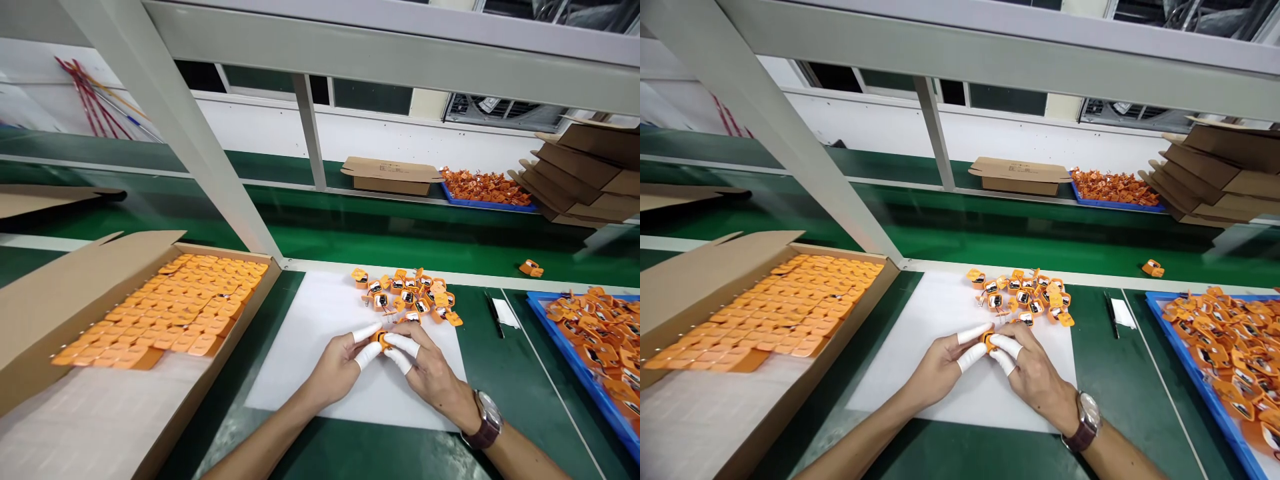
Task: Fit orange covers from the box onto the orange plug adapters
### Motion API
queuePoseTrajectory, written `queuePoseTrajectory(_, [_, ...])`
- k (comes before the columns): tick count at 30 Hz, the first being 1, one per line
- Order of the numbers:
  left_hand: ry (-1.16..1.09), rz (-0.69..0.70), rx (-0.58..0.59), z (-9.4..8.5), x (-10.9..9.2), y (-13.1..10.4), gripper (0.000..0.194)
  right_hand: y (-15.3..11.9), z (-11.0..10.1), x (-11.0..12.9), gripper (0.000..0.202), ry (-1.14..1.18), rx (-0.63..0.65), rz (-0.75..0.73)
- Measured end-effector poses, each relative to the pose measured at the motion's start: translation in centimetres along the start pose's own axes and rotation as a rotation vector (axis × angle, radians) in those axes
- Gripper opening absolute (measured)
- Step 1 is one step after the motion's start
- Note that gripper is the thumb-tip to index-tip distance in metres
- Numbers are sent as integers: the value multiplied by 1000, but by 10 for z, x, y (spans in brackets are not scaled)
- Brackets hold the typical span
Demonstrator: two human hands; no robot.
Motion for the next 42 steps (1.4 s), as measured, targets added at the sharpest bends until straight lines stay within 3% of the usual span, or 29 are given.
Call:
queuePoseTrajectory(3, [14, -14, 18, 2, 1, -2, 43, 0, 4, -4, 45, 58, 13, 35])
queuePoseTrajectory(6, [15, -48, -64, -6, 5, -4, 44, -1, 6, -16, 38, 138, 27, 125])
queuePoseTrajectory(9, [-12, -105, -141, -15, 13, -8, 45, -6, 10, -40, 32, 290, 43, 304])
queuePoseTrajectory(14, [-81, -95, -134, -14, 18, -10, 42, -19, 32, -71, 38, 543, 159, 587])
queuePoseTrajectory(21, [-26, -3, -152, -13, 10, -8, 30, -20, 37, -73, 43, 620, 147, 619])
queuePoseTrajectory(31, [35, -45, -37, -8, 9, -13, 28, -24, 46, -77, 47, 808, 201, 698])
queuePoseTrajectory(42, [119, -70, -44, -8, 6, -8, 26, -17, 40, -70, 40, 596, 114, 614])
Point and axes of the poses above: each hand's wrist, its own y-axis towards the middle knuckle, its own z-axis out of the palm, x = y × z, the point moved 10 cm from there along y, towards the middle knuckle, and after that the axes turned 10 degrees about z, right-handed, at the moved point
